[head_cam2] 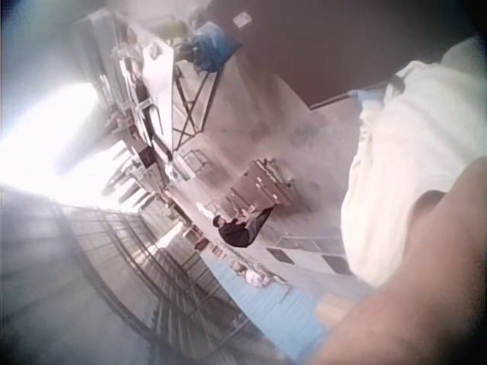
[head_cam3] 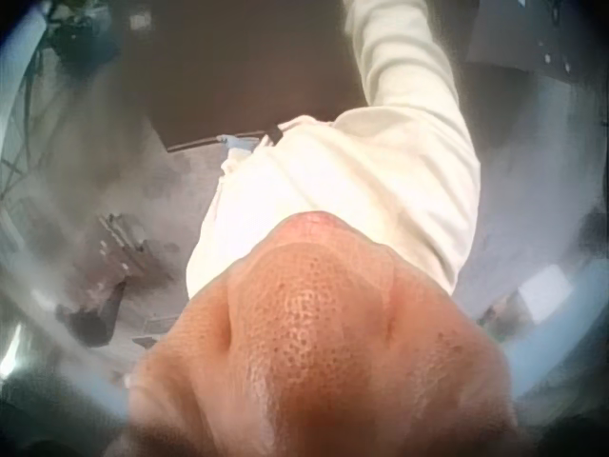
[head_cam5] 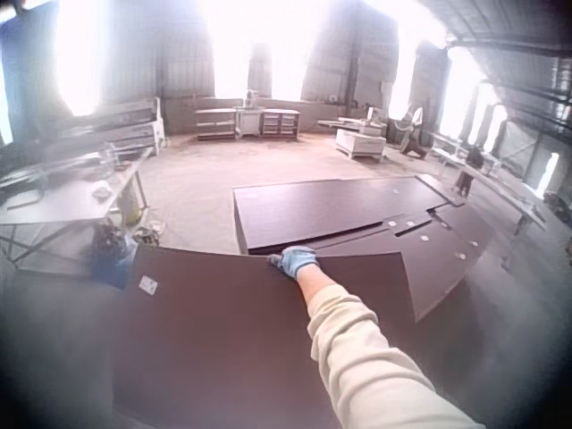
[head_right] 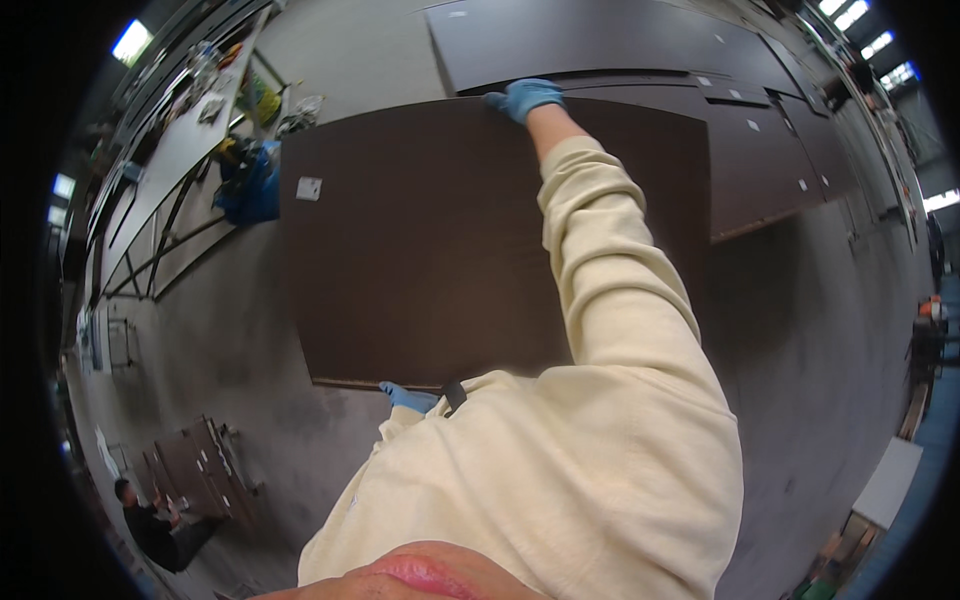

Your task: The person repeatedly picks up large brown boards from a table, carries them across the workshop floor, and places them onto a growing stack. The person handles each board with both hands and aligns it with the stack before setting it down.

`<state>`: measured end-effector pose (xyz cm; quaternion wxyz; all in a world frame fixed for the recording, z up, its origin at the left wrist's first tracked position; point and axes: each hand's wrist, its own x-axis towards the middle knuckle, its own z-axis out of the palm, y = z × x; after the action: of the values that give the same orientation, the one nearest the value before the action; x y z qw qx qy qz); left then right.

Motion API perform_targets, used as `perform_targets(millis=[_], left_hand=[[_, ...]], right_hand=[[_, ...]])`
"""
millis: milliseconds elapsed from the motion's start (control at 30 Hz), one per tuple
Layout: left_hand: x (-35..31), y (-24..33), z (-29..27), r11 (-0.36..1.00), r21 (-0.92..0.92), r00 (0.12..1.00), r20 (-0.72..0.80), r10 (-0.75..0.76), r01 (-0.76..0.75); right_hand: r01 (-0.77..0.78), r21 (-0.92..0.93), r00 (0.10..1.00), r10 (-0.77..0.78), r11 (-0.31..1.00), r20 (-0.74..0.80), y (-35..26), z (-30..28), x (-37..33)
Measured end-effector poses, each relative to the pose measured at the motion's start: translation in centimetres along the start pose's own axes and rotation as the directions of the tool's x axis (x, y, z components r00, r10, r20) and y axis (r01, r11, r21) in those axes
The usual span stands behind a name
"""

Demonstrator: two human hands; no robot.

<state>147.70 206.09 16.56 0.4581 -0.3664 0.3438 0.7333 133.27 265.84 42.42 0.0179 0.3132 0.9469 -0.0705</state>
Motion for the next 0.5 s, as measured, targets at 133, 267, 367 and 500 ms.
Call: perform_targets(millis=[133,267,367,500], left_hand=[[1.6,4.6,-0.1,0.993,-0.104,0.999,-0.008,-0.049,0.048],[4.1,9.2,1.9,0.989,-0.143,0.998,0.046,-0.037,0.044],[7.8,13.8,6.1,0.989,-0.146,0.996,0.079,0.039,-0.028],[13.6,21.9,11.9,0.989,-0.143,0.997,-0.046,-0.054,0.047]], right_hand=[[0.005,-0.012,0.998,-0.006,1.0,-0.07,-2.8,-0.8,1.1],[0.043,-0.068,0.997,-0.047,0.997,-0.053,-5.1,-3.1,3.9],[0.01,-0.086,0.999,-0.013,0.996,-0.042,-6.5,-4.4,7.4],[-0.066,-0.121,0.997,0.062,0.99,-0.034,-8.0,-4.5,15.6]])
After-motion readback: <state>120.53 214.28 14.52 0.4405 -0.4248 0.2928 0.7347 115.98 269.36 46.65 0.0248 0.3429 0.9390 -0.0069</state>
